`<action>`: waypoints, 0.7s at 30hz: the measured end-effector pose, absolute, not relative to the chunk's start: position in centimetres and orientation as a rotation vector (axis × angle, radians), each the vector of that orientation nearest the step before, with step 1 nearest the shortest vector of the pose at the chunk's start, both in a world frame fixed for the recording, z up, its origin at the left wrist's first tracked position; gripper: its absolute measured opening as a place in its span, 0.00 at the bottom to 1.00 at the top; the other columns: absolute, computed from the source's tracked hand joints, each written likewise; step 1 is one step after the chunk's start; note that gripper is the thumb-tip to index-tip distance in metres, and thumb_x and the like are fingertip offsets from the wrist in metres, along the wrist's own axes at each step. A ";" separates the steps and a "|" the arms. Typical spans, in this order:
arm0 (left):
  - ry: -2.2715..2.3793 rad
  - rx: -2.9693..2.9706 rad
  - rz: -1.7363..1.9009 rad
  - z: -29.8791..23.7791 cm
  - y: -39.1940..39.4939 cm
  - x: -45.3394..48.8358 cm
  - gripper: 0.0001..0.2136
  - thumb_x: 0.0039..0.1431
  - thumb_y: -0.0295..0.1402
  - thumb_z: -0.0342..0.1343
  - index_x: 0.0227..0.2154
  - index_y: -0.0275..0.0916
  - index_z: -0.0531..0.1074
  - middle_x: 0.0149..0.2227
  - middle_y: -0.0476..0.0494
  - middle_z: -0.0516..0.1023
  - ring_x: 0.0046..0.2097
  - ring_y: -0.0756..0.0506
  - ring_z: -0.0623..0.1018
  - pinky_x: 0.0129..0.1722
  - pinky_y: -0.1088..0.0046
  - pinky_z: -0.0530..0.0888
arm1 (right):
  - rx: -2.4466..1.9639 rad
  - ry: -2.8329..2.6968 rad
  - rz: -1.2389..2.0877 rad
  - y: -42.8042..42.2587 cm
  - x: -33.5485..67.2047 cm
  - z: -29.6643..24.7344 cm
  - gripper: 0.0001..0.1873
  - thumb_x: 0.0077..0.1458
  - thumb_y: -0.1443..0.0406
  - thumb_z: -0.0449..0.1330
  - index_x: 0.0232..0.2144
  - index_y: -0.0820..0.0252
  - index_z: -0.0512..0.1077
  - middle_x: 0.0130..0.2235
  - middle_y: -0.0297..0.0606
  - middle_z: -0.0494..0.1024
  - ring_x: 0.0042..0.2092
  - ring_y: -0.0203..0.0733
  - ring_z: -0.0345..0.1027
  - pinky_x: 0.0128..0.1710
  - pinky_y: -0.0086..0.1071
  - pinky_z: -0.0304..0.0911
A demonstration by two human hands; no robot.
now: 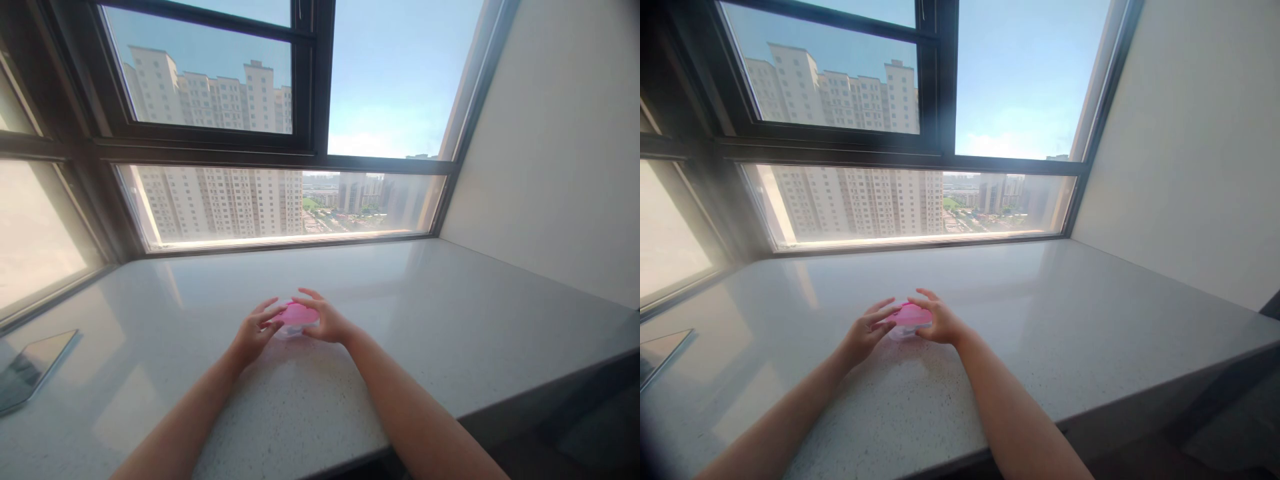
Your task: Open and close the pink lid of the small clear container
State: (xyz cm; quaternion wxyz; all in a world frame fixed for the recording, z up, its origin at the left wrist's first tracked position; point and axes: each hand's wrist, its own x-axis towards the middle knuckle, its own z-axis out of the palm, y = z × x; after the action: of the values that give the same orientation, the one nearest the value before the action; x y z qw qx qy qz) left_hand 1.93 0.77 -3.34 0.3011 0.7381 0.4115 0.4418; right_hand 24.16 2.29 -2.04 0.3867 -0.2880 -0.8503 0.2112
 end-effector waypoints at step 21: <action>1.452 2.052 1.173 -2.8 1.4 -1.3 0.16 0.53 0.47 0.50 0.30 0.38 0.69 0.27 0.49 0.71 0.28 0.48 0.71 0.28 0.75 0.68 | -1.470 -1.248 -0.213 6.2 31.2 -2.2 0.31 0.48 0.57 0.57 0.53 0.62 0.58 0.53 0.53 0.62 0.53 0.57 0.55 0.49 0.48 0.53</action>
State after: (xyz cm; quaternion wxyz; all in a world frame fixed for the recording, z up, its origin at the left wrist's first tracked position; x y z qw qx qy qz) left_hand -1.27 1.42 -2.76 0.1828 0.7271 0.5148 0.4158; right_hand 31.21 6.21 -2.19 0.5654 -0.6249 -0.5306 -0.0904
